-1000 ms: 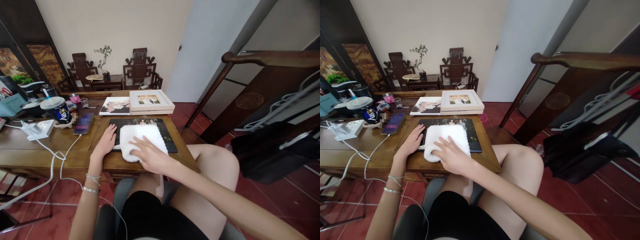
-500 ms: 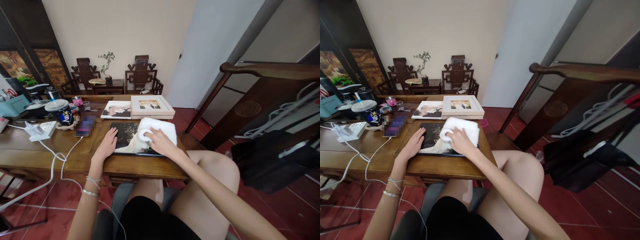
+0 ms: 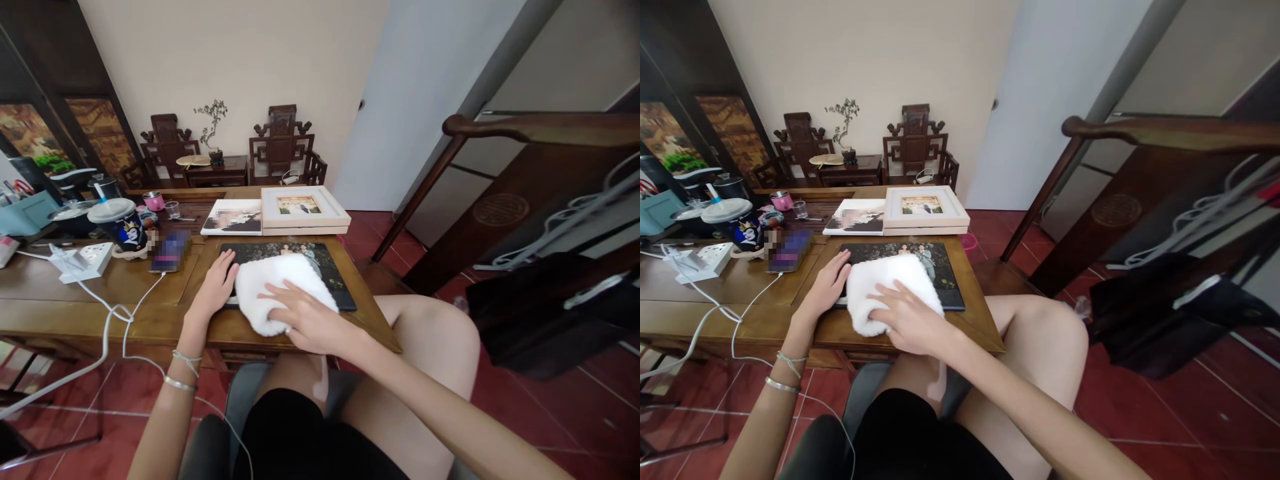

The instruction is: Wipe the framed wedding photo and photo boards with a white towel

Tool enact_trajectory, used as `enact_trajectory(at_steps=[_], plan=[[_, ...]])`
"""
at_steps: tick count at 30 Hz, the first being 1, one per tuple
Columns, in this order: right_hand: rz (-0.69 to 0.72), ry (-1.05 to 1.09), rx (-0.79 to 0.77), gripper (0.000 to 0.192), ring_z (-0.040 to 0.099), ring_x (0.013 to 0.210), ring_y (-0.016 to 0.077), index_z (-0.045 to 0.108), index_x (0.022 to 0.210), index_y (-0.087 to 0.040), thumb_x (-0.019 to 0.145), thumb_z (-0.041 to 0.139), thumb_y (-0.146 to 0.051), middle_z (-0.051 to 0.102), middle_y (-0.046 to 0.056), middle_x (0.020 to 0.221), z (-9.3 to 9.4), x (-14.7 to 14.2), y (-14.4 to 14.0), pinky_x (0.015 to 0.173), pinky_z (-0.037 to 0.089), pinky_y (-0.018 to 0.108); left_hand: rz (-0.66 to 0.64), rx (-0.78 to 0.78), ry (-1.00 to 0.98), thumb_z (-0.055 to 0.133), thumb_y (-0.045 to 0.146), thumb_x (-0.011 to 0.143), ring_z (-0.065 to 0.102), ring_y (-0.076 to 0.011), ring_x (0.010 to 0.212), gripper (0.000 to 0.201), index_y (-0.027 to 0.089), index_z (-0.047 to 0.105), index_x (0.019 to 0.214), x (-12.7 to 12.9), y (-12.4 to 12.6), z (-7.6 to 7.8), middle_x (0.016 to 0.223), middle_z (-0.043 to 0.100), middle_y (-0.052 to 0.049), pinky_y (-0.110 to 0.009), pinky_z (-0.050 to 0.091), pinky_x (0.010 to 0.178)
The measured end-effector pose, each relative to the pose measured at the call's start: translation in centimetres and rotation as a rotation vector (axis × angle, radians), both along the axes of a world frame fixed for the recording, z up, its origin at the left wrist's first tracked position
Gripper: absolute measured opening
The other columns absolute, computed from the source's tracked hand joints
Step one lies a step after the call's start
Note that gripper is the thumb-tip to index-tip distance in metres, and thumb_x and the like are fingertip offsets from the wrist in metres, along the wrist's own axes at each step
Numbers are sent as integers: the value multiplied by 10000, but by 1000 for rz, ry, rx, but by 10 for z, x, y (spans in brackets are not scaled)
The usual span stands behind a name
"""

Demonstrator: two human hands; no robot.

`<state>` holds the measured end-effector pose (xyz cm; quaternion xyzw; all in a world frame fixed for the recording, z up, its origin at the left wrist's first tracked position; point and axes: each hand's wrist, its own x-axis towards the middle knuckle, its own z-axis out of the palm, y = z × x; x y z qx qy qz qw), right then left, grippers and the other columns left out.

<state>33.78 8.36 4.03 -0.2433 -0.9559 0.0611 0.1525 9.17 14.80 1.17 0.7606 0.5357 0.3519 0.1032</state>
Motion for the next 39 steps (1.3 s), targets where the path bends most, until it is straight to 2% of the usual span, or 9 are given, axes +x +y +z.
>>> enact_trajectory(at_steps=[4,8,12,15,18,21,25,33,39], plan=[[-185,19,6,485,397,1397,297,682,1018,-175,642,435,7,542,129,1424,-9,44,-7,1155,278,555,-17,-26,108,372,354,959,428,-263,1391,497,56,577,1300,0,3,-6,1436,515,-192,-446,311,1176],[-388,55,-2,480,558,1222,306,682,1053,-153,675,412,-33,663,158,1234,-7,54,22,1040,413,493,-5,-23,135,401,315,944,436,-270,1385,468,55,590,1284,-1,4,-8,1424,528,-193,-446,322,1173],[-440,177,-96,494,653,951,275,698,1069,-150,693,393,-51,736,109,1042,3,14,73,873,486,360,-11,-11,143,407,315,938,448,-268,1377,459,85,592,1291,-3,5,-10,1423,536,-169,-460,337,1164],[-352,274,-137,506,632,1060,255,688,1130,-158,724,403,-56,701,81,1208,13,-37,107,926,458,300,-22,-3,126,413,329,932,453,-284,1372,468,88,594,1290,-4,5,-10,1419,539,-174,-483,342,1159],[-235,272,-151,491,630,1067,244,690,1137,-140,758,389,-59,702,62,1207,21,-82,126,931,446,269,-32,13,102,423,331,924,468,-292,1359,458,114,604,1285,-4,5,-8,1408,555,-159,-495,351,1153],[-190,254,-153,471,639,1030,230,702,1104,-146,767,386,-55,722,44,1153,22,-99,132,923,445,263,-41,16,93,420,312,921,491,-290,1340,447,130,604,1285,-3,3,-7,1403,562,-148,-496,368,1142],[-203,250,-145,484,635,1044,231,696,1112,-155,735,411,-50,712,68,1185,12,-68,131,923,442,273,-33,-4,93,407,336,931,469,-291,1358,483,69,597,1287,-3,3,-8,1420,533,-188,-468,338,1165],[-484,166,-50,418,647,878,252,708,1033,-138,736,418,-98,743,89,973,-7,62,124,839,462,321,-30,4,83,410,343,932,452,-274,1374,477,84,595,1287,-5,6,-14,1430,528,-173,-472,331,1167],[-432,76,5,464,597,1161,304,692,1012,-149,677,390,-40,677,140,1226,-13,81,70,1040,393,517,-31,6,67,413,354,928,455,-280,1371,478,91,602,1280,-6,6,-14,1426,532,-173,-478,327,1168]])
